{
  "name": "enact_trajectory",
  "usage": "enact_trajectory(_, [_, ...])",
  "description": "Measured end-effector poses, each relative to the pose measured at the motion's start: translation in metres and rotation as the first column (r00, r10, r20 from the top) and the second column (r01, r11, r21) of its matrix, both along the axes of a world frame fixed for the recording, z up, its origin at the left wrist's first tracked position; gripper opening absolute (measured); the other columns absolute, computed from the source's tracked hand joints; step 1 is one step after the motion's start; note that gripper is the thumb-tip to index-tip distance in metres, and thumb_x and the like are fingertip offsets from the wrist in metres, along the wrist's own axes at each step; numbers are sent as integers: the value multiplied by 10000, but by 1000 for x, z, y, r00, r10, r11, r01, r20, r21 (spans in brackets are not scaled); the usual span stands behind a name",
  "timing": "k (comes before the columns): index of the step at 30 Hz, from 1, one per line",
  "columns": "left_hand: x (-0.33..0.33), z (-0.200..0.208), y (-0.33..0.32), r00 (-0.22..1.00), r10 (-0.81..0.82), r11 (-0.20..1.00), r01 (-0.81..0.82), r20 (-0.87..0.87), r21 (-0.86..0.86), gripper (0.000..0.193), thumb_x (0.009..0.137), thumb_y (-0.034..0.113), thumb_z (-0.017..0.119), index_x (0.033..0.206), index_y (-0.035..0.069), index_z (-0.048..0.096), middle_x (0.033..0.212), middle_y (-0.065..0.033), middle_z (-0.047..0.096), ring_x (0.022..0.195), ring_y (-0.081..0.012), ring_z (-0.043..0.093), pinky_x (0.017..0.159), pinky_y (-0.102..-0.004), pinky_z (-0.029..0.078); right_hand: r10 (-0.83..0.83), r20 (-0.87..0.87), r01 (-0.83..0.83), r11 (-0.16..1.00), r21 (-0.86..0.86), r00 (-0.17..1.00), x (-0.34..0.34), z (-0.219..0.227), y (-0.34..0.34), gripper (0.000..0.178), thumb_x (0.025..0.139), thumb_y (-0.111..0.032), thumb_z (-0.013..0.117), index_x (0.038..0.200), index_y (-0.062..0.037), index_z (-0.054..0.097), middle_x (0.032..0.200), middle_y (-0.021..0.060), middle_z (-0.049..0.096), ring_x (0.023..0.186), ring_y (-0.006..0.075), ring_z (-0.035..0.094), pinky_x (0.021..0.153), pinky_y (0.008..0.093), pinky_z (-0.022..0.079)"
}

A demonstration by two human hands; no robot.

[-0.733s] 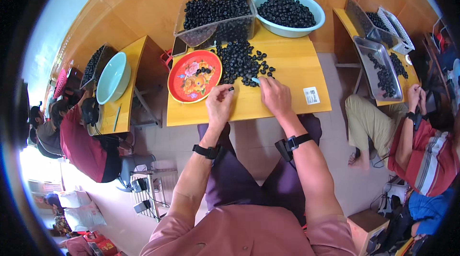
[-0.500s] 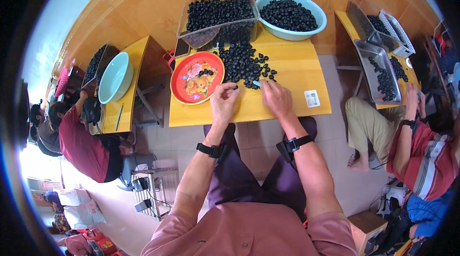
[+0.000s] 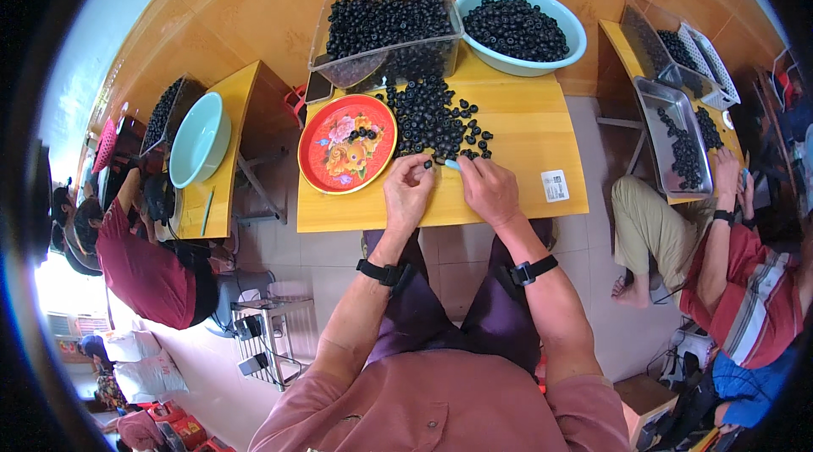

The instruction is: Sorting small black round parts from a tray into containers and onto a plate.

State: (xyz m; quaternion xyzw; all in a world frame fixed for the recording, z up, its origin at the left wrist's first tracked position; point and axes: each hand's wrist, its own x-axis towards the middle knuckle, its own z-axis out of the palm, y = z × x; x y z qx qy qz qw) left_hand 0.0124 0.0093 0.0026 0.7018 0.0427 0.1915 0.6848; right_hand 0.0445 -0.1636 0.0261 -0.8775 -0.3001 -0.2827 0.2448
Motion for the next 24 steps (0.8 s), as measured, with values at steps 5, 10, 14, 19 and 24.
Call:
enact_trajectory(5, [0, 3, -1, 998, 59, 994, -61, 25, 89, 215, 861, -57, 722, 1070, -6, 732, 1059, -56, 634, 791, -87, 601, 694, -228, 511, 42, 63, -41, 999, -26, 997, 1, -1, 0, 184, 869, -74, 705, 1053, -74, 694, 715, 37, 555, 638, 206, 617, 551, 350, 508])
enact_trajectory(10, [-1, 3, -2, 997, 73, 985, -76, 26, 157, 224, 849, -43, 745, 1066, 11, 736, 1002, -61, 639, 770, -108, 602, 674, -242, 505, 69, 59, -66, 996, -55, 996, -2, 2, 1, 194, 864, -65, 701, 1058, -79, 701, 710, 34, 540, 630, 203, 609, 549, 347, 507])
enact_trajectory(14, [-3, 7, -5, 997, 82, 970, -83, 13, 229, 272, 833, -37, 768, 1089, 34, 710, 944, -68, 640, 768, -135, 615, 664, -262, 511, 71, 66, -67, 995, -69, 995, -2, 0, 1, 204, 863, -61, 696, 1066, -79, 704, 718, 35, 545, 634, 202, 610, 552, 348, 510])
enact_trajectory(19, [-2, 9, -4, 997, 71, 968, -70, 3, 241, 288, 830, -34, 770, 1098, 38, 691, 926, -72, 639, 774, -144, 629, 675, -272, 522, 91, 41, -88, 993, -83, 995, -1, -2, 1, 197, 874, -69, 678, 1069, -69, 705, 739, 38, 551, 654, 203, 624, 564, 347, 518])
enact_trajectory(24, [-2, 7, -3, 998, 60, 968, -53, -22, 247, 298, 826, -44, 766, 1104, 34, 689, 926, -76, 636, 775, -153, 641, 690, -277, 534, 81, 34, -78, 993, -93, 996, 0, -1, 1, 191, 880, -79, 678, 1069, -63, 704, 736, 40, 556, 655, 205, 630, 564, 346, 523])
